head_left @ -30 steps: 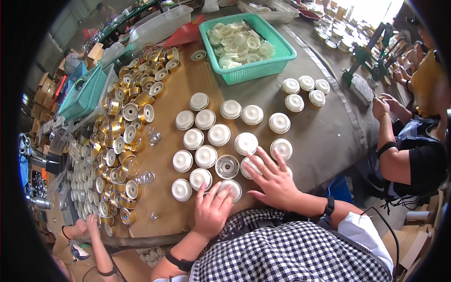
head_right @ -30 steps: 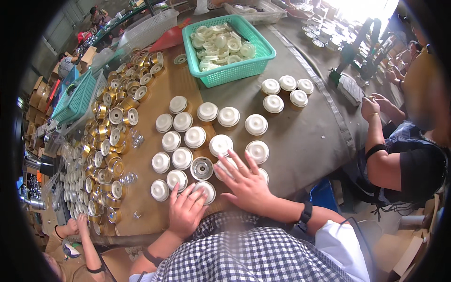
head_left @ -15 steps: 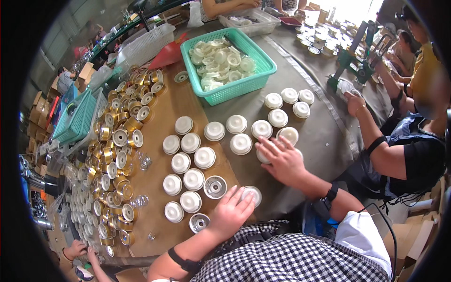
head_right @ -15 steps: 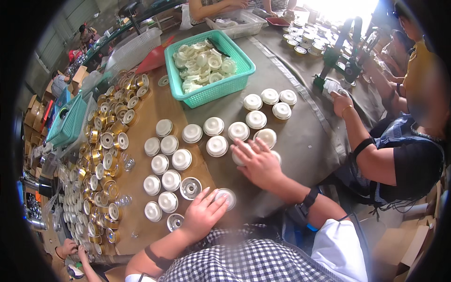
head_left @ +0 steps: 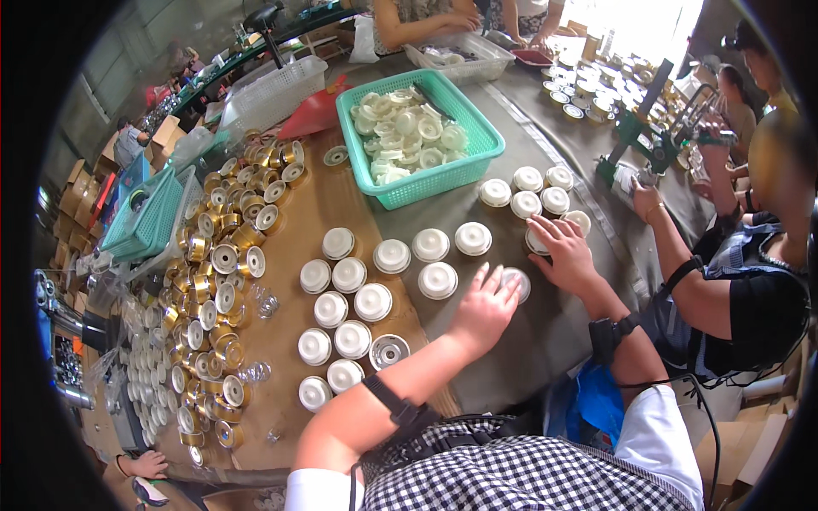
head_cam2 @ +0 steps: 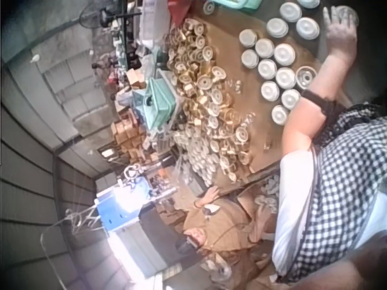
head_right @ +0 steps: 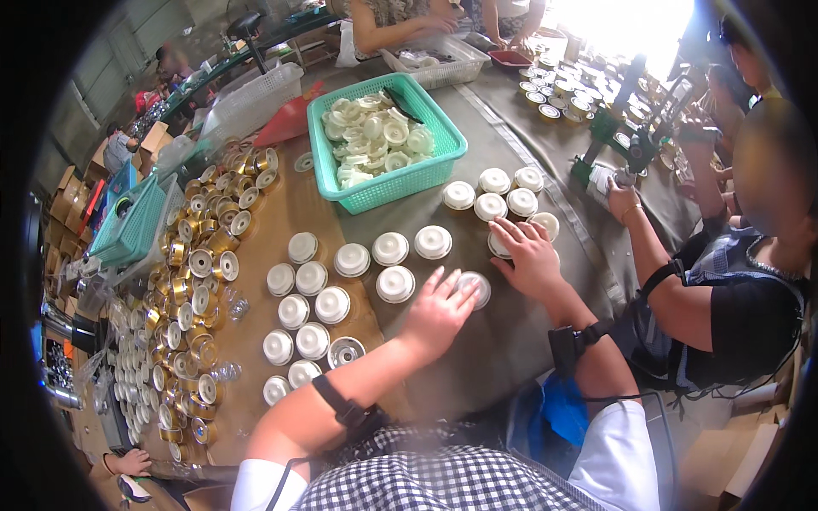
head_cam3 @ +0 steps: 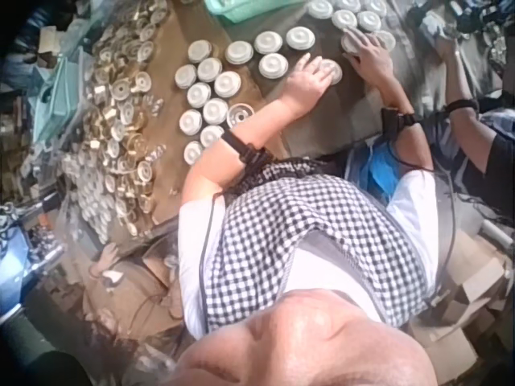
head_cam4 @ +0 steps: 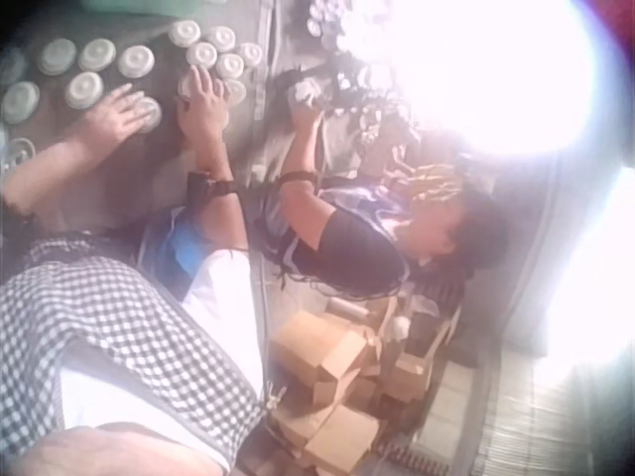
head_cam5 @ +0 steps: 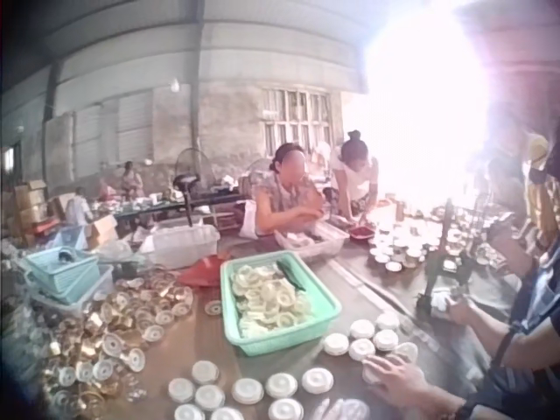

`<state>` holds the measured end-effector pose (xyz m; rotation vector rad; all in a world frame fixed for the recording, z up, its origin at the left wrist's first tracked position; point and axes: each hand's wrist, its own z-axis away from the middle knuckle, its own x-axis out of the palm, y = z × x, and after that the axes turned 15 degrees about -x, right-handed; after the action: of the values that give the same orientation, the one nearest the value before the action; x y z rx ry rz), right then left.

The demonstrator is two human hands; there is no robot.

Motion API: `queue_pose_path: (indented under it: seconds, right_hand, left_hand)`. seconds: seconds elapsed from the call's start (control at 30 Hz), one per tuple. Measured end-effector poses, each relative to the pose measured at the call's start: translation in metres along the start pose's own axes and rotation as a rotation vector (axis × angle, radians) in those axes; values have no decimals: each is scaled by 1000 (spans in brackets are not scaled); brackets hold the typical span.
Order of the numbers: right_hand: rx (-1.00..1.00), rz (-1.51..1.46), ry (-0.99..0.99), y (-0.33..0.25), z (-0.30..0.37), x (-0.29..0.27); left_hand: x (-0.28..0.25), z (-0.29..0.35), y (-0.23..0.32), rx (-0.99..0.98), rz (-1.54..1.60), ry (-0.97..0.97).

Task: The recorder is assembling small plastic and metal components, inserting pieces into circular bases on a factory work table.

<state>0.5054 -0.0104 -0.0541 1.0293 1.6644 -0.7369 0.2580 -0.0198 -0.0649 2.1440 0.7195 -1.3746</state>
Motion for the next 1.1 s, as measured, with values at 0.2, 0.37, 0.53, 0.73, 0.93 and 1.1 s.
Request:
queue_pose_path:
  seconds: [0.2, 0.37, 0.53, 0.73, 0.93, 1.1]
  right_hand:
    - [124, -133, 160, -41, -30, -19]
    - [-270, -365, 92, -137, -88, 2]
    - [-434, -369, -11, -186, -133, 48]
    - [-352, -407, -16, -202, -143, 39]
    - [-304, -340, -72, -203, -146, 49]
    - [-220, -303, -29, -161, -137, 50]
  left_hand:
    - [-43, 21, -17, -210, 196, -135]
    - [-102, 62, -43, -432, 272, -24]
    - [-140, 117, -77, -675, 155, 90]
    - [-158, 192, -91, -988, 47, 157]
    - [-149, 184, -87, -982, 87, 135]
    - [-156, 181, -85, -929, 29, 109]
